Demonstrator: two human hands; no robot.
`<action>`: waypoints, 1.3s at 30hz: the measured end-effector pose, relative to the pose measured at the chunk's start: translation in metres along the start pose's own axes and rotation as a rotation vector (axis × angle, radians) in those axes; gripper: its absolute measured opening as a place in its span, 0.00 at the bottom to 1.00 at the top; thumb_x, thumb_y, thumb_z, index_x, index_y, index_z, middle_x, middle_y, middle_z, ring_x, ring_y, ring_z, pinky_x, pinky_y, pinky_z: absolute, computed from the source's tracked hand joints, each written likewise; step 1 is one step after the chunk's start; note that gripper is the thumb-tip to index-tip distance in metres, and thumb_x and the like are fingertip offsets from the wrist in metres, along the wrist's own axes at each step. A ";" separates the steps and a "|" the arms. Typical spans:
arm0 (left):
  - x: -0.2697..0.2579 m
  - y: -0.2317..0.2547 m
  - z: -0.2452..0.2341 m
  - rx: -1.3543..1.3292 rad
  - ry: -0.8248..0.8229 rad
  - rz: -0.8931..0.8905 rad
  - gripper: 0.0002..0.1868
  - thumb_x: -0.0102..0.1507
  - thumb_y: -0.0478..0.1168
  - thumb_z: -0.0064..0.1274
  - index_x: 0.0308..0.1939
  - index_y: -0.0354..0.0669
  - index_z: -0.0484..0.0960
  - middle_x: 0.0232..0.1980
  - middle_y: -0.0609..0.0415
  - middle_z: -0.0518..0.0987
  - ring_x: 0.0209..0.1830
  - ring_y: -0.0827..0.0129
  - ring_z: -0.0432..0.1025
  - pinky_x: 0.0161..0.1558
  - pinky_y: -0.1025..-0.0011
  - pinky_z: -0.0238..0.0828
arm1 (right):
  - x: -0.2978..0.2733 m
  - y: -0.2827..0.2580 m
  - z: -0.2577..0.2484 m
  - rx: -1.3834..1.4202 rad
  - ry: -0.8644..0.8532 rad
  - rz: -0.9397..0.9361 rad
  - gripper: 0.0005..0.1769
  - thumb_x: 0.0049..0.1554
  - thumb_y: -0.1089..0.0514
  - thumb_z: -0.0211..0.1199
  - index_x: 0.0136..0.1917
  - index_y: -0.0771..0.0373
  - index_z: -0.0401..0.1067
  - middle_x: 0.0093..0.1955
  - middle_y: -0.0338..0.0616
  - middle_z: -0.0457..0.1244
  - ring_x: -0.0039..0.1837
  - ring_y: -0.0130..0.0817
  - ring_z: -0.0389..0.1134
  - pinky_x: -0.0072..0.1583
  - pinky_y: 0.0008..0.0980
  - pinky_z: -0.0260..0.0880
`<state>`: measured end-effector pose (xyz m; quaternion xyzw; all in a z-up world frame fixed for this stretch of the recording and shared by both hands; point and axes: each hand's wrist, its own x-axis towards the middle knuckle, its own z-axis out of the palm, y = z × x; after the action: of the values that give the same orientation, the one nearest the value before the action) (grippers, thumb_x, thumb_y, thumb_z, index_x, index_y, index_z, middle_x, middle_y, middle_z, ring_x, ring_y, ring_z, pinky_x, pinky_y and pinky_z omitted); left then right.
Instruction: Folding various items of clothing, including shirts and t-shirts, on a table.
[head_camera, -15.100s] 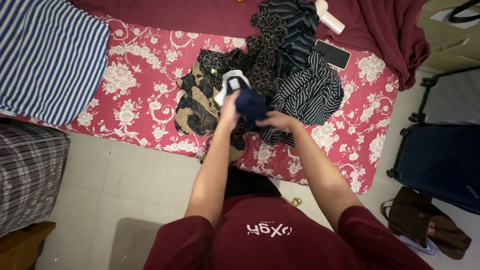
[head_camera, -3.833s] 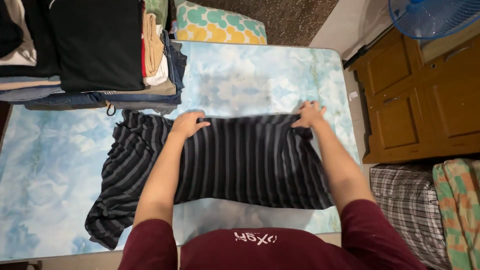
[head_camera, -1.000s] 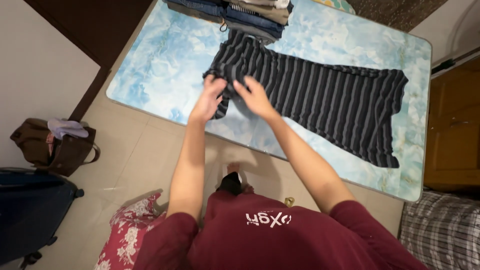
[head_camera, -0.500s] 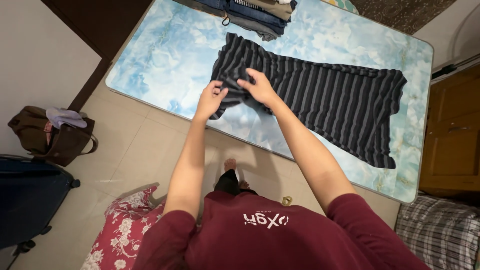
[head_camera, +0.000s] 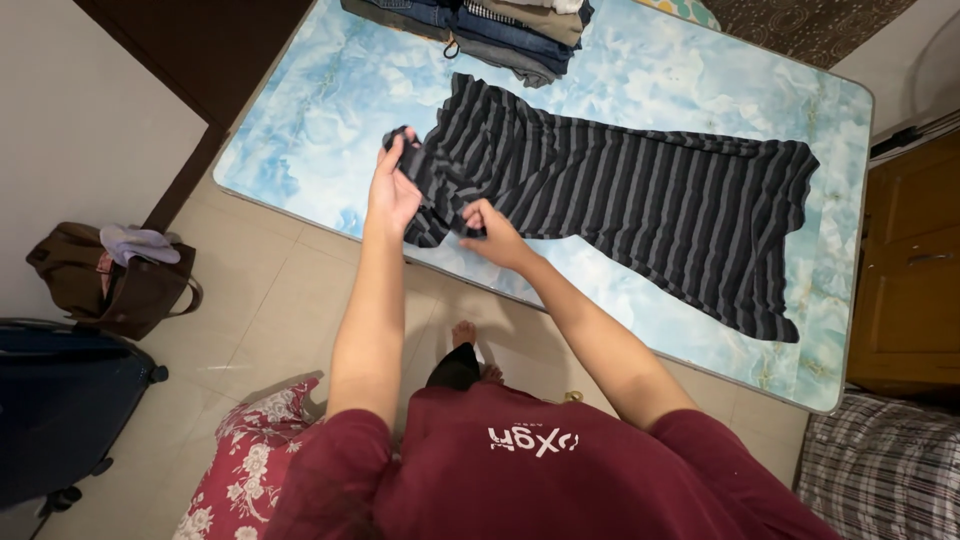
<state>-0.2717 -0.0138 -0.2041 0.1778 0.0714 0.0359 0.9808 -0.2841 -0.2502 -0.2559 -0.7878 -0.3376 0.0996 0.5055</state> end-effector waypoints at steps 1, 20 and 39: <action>-0.006 0.004 0.015 0.000 0.002 -0.001 0.13 0.68 0.40 0.58 0.56 0.44 0.78 0.51 0.58 0.82 0.52 0.66 0.75 0.59 0.62 0.72 | 0.003 -0.022 -0.007 0.001 0.000 0.002 0.30 0.49 0.58 0.77 0.59 0.58 0.65 0.48 0.39 0.60 0.53 0.33 0.61 0.59 0.31 0.65; -0.024 -0.007 0.061 0.711 -0.410 0.240 0.41 0.54 0.27 0.56 0.71 0.38 0.61 0.71 0.52 0.66 0.71 0.62 0.62 0.70 0.66 0.62 | 0.118 -0.194 -0.119 0.789 -0.070 -0.057 0.14 0.65 0.56 0.65 0.61 0.62 0.71 0.56 0.36 0.69 0.60 0.25 0.68 0.65 0.29 0.69; -0.087 0.051 0.268 0.736 -0.361 0.333 0.21 0.69 0.31 0.59 0.55 0.41 0.61 0.51 0.50 0.70 0.49 0.68 0.73 0.52 0.61 0.84 | 0.072 -0.284 -0.142 -0.143 0.182 -0.537 0.45 0.59 0.62 0.79 0.77 0.57 0.51 0.72 0.43 0.55 0.72 0.33 0.63 0.74 0.34 0.65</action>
<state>-0.3189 -0.0669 0.0735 0.5277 -0.1226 0.1341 0.8298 -0.2813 -0.2341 0.0696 -0.7097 -0.4933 -0.1330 0.4850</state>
